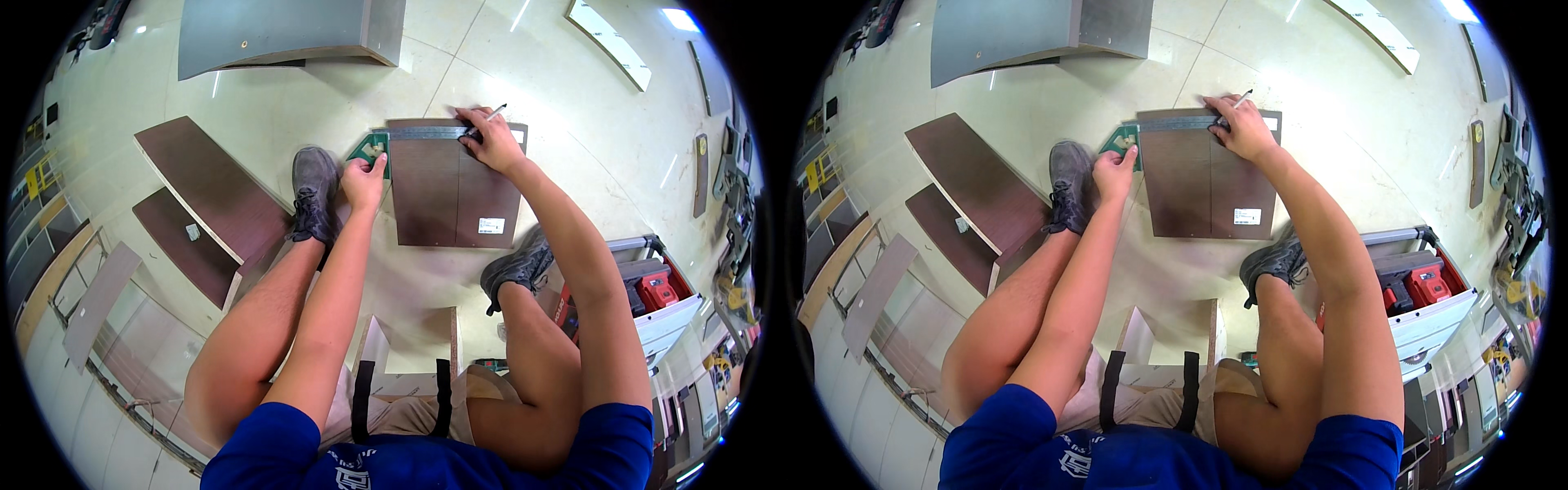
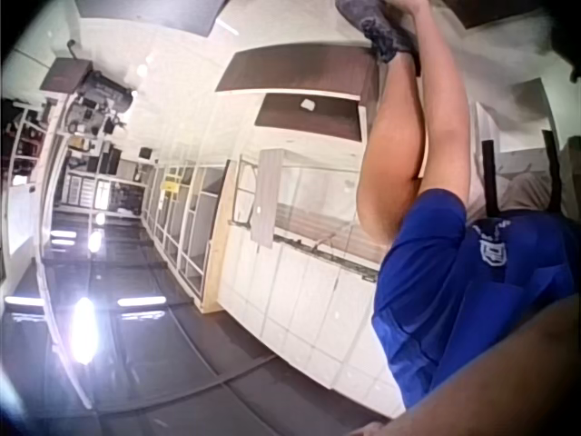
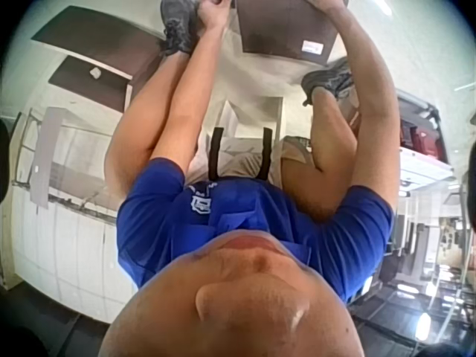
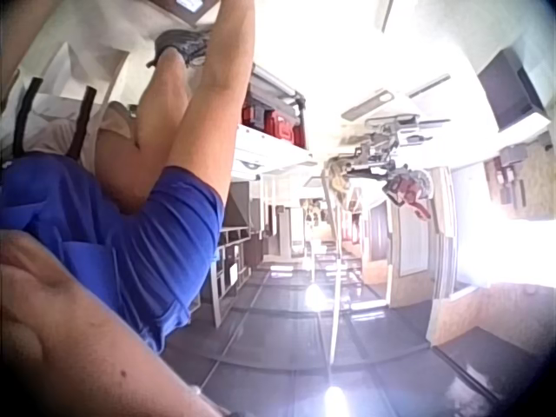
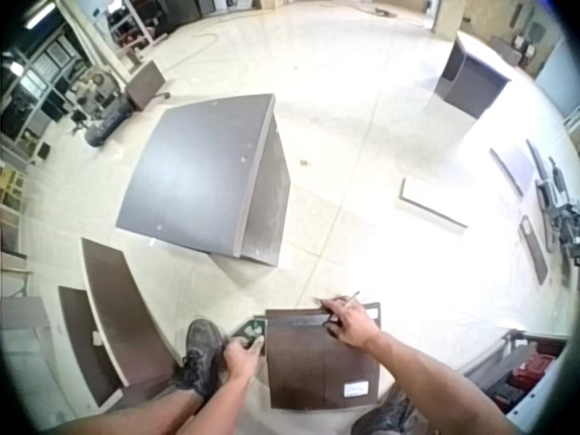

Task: The person assembles a wooden cabinet by marking and aligning panels. They use a pencil and a combination square to mark measurements on the wood pieces, then position and fit the panels together on the floor.

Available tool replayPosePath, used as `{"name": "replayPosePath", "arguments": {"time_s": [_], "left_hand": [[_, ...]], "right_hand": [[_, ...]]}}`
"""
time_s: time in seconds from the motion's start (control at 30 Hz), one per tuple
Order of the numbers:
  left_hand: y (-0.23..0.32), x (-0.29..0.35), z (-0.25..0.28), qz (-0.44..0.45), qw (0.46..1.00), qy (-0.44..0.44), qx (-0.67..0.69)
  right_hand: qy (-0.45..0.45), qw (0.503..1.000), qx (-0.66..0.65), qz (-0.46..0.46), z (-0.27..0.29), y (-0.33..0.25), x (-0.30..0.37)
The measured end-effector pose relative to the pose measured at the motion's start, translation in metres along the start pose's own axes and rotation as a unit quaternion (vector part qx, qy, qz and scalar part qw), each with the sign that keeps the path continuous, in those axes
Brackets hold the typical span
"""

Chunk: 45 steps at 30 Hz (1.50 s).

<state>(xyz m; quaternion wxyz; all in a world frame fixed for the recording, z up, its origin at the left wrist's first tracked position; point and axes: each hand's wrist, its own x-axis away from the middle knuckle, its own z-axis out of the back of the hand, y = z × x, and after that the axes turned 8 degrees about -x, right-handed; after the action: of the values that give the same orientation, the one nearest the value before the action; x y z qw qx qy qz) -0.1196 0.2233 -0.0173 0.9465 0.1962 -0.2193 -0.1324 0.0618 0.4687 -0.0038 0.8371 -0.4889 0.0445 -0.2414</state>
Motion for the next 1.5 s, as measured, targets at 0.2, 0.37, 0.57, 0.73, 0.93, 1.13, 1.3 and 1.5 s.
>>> {"name": "replayPosePath", "arguments": {"time_s": [0.2, 0.37, 0.57, 0.73, 0.93, 1.13, 1.3, 1.5], "left_hand": [[0.003, -0.001, -0.001, 0.0, 1.0, -0.006, -0.008], [0.002, 0.0, 0.001, -0.001, 1.0, -0.011, -0.022], [0.001, 0.002, -0.001, 0.011, 1.0, -0.007, -0.011], [0.001, 0.001, -0.001, 0.007, 1.0, -0.012, -0.021], [0.004, 0.003, 0.002, 0.006, 1.0, -0.01, -0.011], [-0.003, 0.007, 0.0, 0.001, 1.0, -0.01, -0.011], [-0.004, 0.007, -0.002, 0.005, 1.0, -0.004, -0.015], [-0.001, 0.004, 0.0, 0.002, 1.0, -0.01, -0.002]], "right_hand": [[0.003, 0.998, 0.036, 0.043, -0.006, 0.016, 0.002], [0.007, 0.998, 0.04, 0.046, -0.008, 0.019, 0.003], [0.017, 0.998, 0.033, 0.06, -0.007, 0.017, 0.002], [0.011, 0.998, 0.02, 0.058, -0.007, 0.021, 0.003], [0.005, 0.999, 0.012, 0.051, -0.006, 0.019, 0.003], [0.004, 0.998, 0.013, 0.055, -0.005, 0.018, 0.004], [0.006, 0.998, 0.011, 0.056, -0.005, 0.017, 0.003], [0.014, 0.998, 0.021, 0.064, -0.006, 0.018, 0.005]]}}
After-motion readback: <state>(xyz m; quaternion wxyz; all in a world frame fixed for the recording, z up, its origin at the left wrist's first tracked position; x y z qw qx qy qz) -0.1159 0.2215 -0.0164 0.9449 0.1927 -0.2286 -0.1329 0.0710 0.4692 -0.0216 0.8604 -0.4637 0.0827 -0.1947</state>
